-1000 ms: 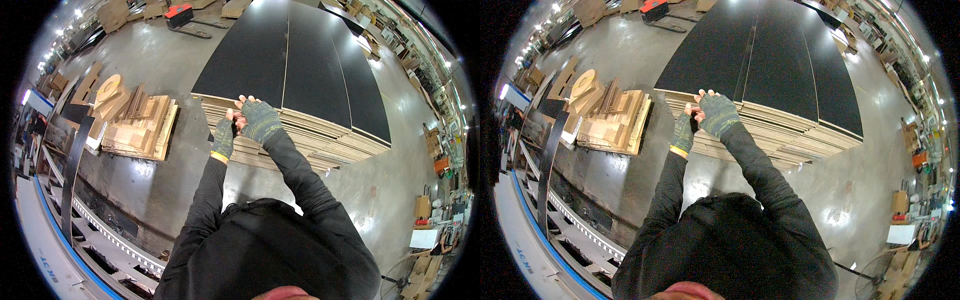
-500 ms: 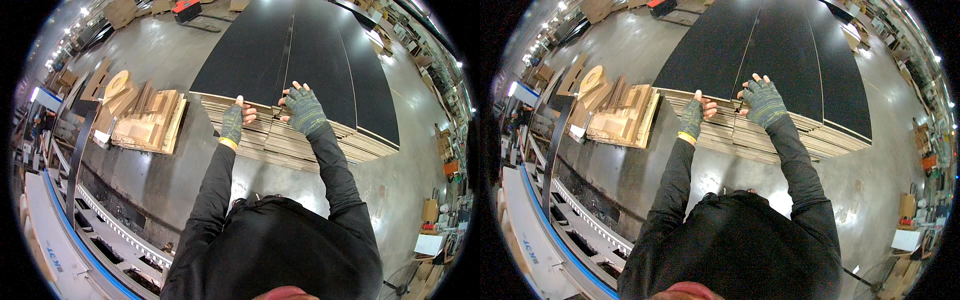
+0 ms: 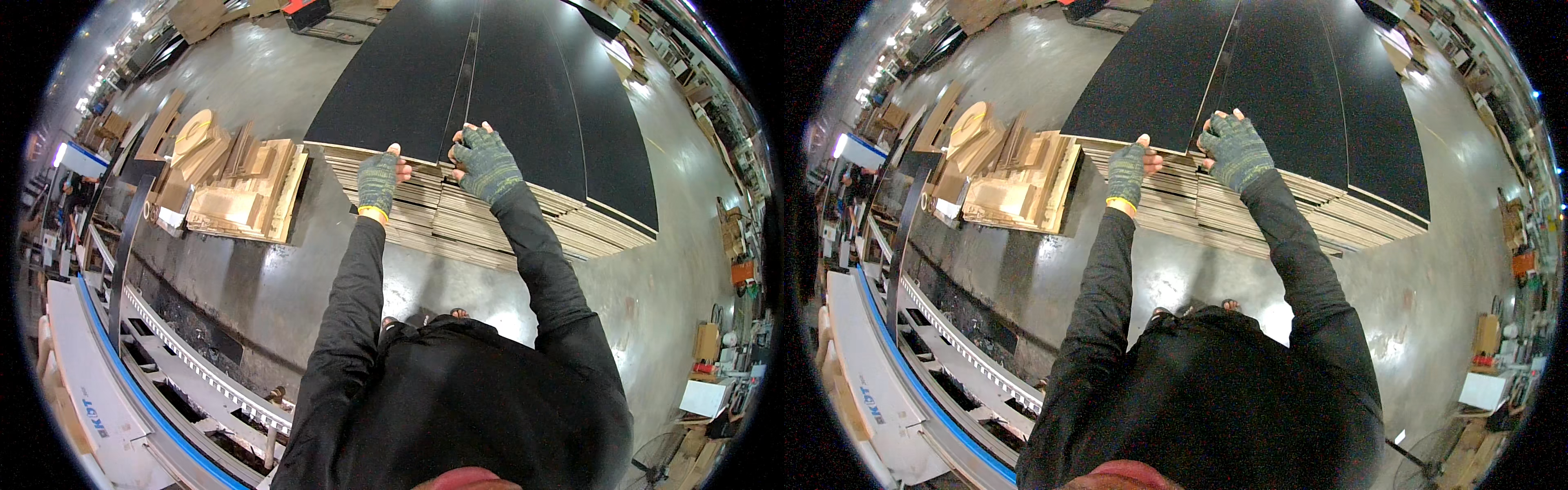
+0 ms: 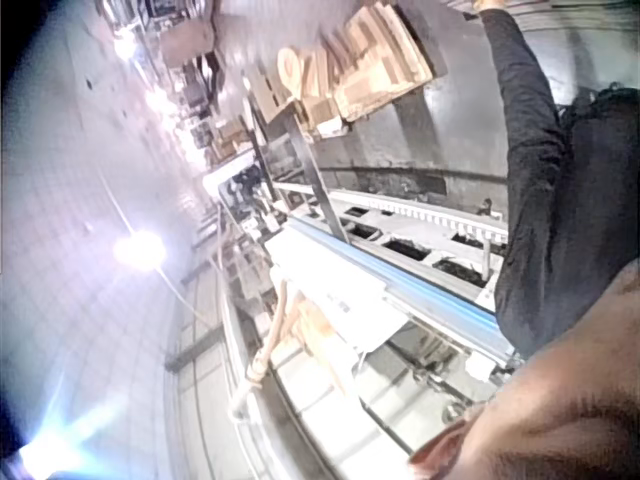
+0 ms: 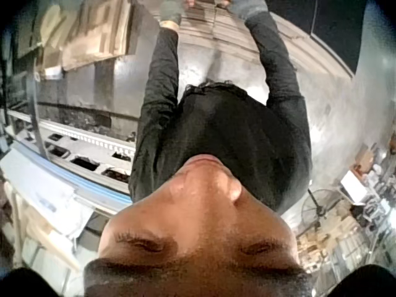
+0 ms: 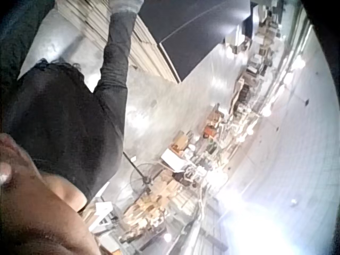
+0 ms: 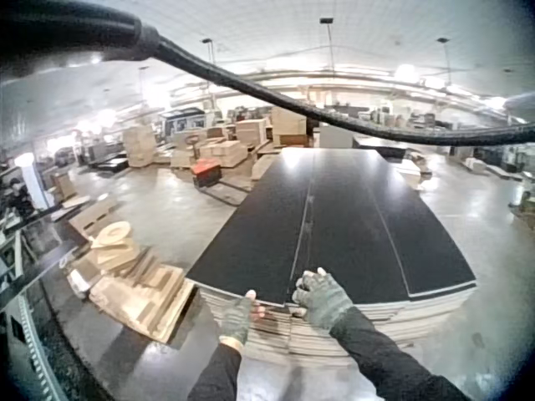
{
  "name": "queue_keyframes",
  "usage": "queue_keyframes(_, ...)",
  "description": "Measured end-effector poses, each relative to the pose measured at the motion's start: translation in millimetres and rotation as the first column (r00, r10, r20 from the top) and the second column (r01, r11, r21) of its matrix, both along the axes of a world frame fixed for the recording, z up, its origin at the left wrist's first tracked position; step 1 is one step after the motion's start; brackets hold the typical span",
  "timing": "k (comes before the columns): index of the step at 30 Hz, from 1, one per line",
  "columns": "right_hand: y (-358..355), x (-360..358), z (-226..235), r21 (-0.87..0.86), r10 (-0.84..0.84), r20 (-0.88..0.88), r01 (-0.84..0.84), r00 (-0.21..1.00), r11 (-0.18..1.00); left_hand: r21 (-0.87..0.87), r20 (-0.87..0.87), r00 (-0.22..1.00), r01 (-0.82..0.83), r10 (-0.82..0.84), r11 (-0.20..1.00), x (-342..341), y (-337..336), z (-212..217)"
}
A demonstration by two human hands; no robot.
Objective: The person picks up large black laminate boards one at a time from a stack and feeds them into the intake of an industrial edge-banding machine.
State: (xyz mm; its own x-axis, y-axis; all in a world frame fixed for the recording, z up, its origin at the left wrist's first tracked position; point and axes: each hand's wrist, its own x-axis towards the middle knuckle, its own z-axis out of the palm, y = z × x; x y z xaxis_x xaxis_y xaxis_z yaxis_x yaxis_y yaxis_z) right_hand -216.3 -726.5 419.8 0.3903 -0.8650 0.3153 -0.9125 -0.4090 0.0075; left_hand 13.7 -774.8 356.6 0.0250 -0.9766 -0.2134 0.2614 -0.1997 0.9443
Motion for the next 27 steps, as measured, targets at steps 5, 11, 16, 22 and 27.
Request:
queue_keyframes(5, 6, -6, 5, 0.022, -0.007, 0.071, 0.005, 0.997, 1.0, 0.162, -0.065, 0.996, 0.078, -0.068, 0.984, 3, -4, 2)
queue_keyframes(11, 12, 2, 12, 0.023, -0.026, 0.152, 0.023, 0.988, 0.999, 0.049, -0.169, 0.985, -0.033, 0.041, 0.998, -6, 1, 0)
queue_keyframes(16, 27, -3, 9, -0.241, 0.152, 0.364, -0.064, 0.919, 0.968, -0.129, -0.193, 0.977, -0.113, 0.087, 0.985, -14, 21, -8)
queue_keyframes(22, 112, 27, -24, -0.012, 0.033, 0.856, -0.043, 0.516, 0.999, 0.041, -0.092, 0.974, -0.203, 0.206, 0.978, 19, 101, 9)
queue_keyframes(27, 119, 29, -67, 0.365, -0.293, 0.927, -0.39, 0.234, 0.845, 0.023, -0.184, 0.871, -0.46, 0.456, 0.888, 51, 176, -25)
